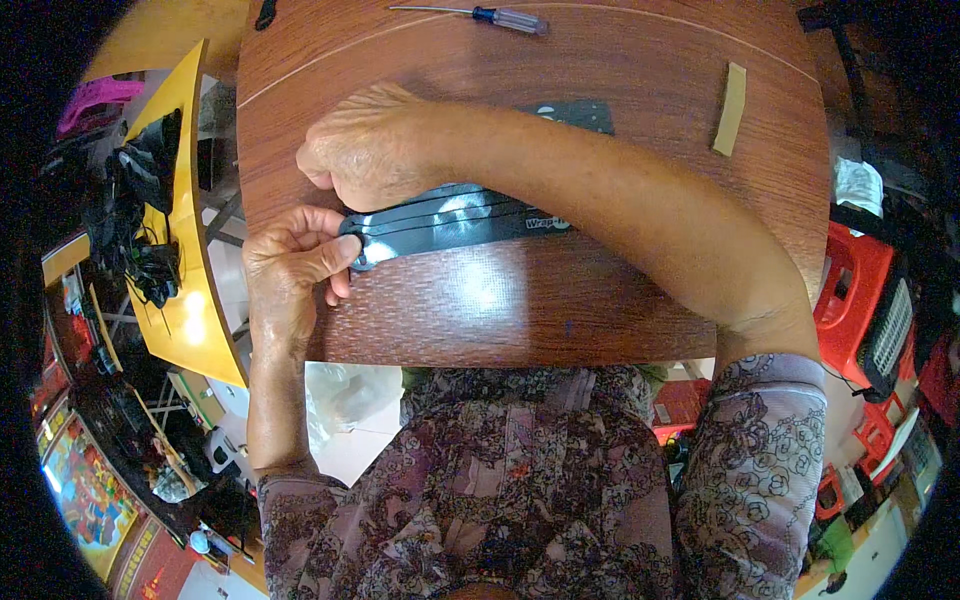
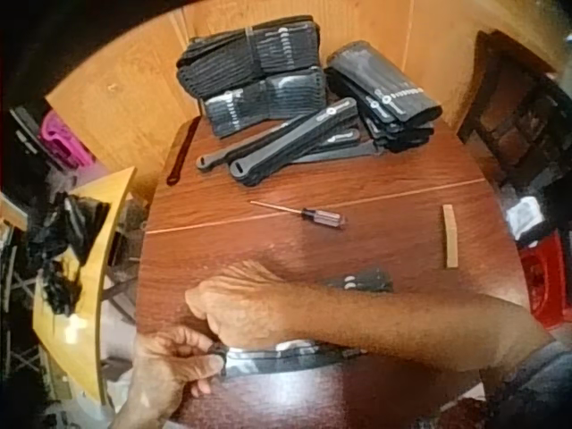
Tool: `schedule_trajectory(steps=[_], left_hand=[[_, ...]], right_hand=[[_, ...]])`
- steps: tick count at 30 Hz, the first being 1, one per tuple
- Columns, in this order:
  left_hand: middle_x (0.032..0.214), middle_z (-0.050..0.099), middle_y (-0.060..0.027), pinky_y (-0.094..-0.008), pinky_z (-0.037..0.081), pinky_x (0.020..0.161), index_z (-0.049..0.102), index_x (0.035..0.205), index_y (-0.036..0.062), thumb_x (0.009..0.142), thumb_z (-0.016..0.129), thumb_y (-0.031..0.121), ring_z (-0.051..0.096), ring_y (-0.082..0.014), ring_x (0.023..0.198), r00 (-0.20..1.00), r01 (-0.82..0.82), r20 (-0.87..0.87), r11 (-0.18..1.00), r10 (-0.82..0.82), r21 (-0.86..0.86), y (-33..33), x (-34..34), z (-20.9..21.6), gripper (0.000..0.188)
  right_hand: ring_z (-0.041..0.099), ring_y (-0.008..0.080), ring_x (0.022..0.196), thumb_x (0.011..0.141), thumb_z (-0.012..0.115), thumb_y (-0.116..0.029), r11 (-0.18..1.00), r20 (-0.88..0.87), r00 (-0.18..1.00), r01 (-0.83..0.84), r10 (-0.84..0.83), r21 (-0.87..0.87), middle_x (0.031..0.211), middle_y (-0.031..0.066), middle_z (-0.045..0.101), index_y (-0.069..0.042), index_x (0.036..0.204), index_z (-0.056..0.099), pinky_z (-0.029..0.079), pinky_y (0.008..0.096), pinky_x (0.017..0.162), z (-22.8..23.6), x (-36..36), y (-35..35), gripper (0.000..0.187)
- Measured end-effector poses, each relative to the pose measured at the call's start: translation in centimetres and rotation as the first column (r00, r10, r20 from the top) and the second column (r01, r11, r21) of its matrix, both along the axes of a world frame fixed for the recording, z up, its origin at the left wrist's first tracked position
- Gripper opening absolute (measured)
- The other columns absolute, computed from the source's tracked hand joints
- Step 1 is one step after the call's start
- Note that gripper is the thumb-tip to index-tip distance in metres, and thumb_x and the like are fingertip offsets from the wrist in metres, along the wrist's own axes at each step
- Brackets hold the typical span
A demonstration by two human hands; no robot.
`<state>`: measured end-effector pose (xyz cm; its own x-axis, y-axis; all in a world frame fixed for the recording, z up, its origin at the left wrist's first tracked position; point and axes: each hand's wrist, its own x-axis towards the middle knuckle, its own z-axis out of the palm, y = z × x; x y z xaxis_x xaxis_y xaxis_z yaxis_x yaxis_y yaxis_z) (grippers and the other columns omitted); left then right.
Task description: The person is inspecting, aligning, and stacking manufactured black textile straps at a workbench.
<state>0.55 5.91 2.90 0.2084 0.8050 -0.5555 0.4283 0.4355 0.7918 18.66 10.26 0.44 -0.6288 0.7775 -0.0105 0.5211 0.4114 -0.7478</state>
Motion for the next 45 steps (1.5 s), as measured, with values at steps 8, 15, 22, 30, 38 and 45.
schedule_trajectory(steps=[8,15,22,30,38,45], left_hand=[[0.063,0.061,-0.0055,-0.0170,0.034,0.036,0.062,0.084,-0.0043,0.078,0.068,-0.001,0.053,-0.0070,0.045,0.999,0.000,-0.033,1.000,-0.001,-0.025,0.1,0.4,0.2,0.010],[0.063,0.061,-0.0059,-0.0173,0.033,0.035,0.062,0.084,-0.0040,0.078,0.068,-0.001,0.053,-0.0069,0.044,0.999,0.002,-0.045,0.999,-0.004,-0.046,0.2,0.5,0.3,0.008],[0.063,0.062,-0.0063,-0.0172,0.034,0.035,0.061,0.083,-0.0037,0.077,0.068,-0.002,0.054,-0.0074,0.044,1.000,0.000,-0.020,0.999,-0.001,-0.050,0.1,0.3,0.3,0.009],[0.062,0.061,-0.0066,-0.0173,0.034,0.035,0.061,0.083,-0.0041,0.077,0.069,-0.002,0.054,-0.0077,0.044,0.999,-0.028,0.019,0.997,0.029,-0.067,0.2,0.2,0.1,0.010],[0.062,0.061,-0.0068,-0.0176,0.033,0.033,0.061,0.082,-0.0041,0.077,0.068,-0.003,0.054,-0.0076,0.043,0.999,-0.018,0.027,0.998,0.019,-0.060,0.3,0.2,-0.1,0.009],[0.061,0.061,-0.0078,-0.0178,0.033,0.033,0.061,0.082,-0.0041,0.077,0.067,-0.003,0.054,-0.0078,0.043,0.999,-0.013,-0.035,0.998,0.011,-0.054,0.3,0.6,0.2,0.008]], right_hand=[[0.064,0.0369,0.081,0.067,0.056,-0.012,1.000,-0.007,1.000,0.004,-0.004,0.022,0.082,0.0187,0.066,-0.008,0.085,0.067,0.048,0.0477,0.067,-0.4,0.0,0.0,0.022],[0.064,0.0296,0.078,0.070,0.059,-0.004,1.000,0.074,0.997,0.008,-0.009,0.007,0.079,0.0045,0.067,-0.008,0.086,0.061,0.045,0.0441,0.064,0.2,-0.1,-0.1,0.017],[0.063,0.0379,0.078,0.067,0.057,-0.013,0.999,-0.043,0.999,0.020,-0.019,0.030,0.077,0.0184,0.065,-0.007,0.078,0.065,0.046,0.0496,0.064,-0.6,0.0,-0.1,0.015],[0.063,0.0381,0.077,0.068,0.059,-0.015,0.999,-0.035,0.999,0.042,-0.041,0.025,0.076,0.0179,0.065,-0.008,0.078,0.065,0.046,0.0494,0.062,-0.8,-0.1,-0.1,0.013],[0.064,0.0292,0.073,0.068,0.060,-0.005,1.000,0.042,0.999,0.019,-0.019,0.018,0.074,0.0055,0.066,-0.008,0.086,0.062,0.045,0.0435,0.061,-0.4,-0.1,-0.1,0.018],[0.063,0.0387,0.076,0.068,0.058,-0.014,0.998,-0.042,0.998,0.041,-0.039,0.046,0.075,0.0182,0.064,-0.008,0.077,0.065,0.046,0.0504,0.062,-0.8,-0.1,-0.2,0.013]])
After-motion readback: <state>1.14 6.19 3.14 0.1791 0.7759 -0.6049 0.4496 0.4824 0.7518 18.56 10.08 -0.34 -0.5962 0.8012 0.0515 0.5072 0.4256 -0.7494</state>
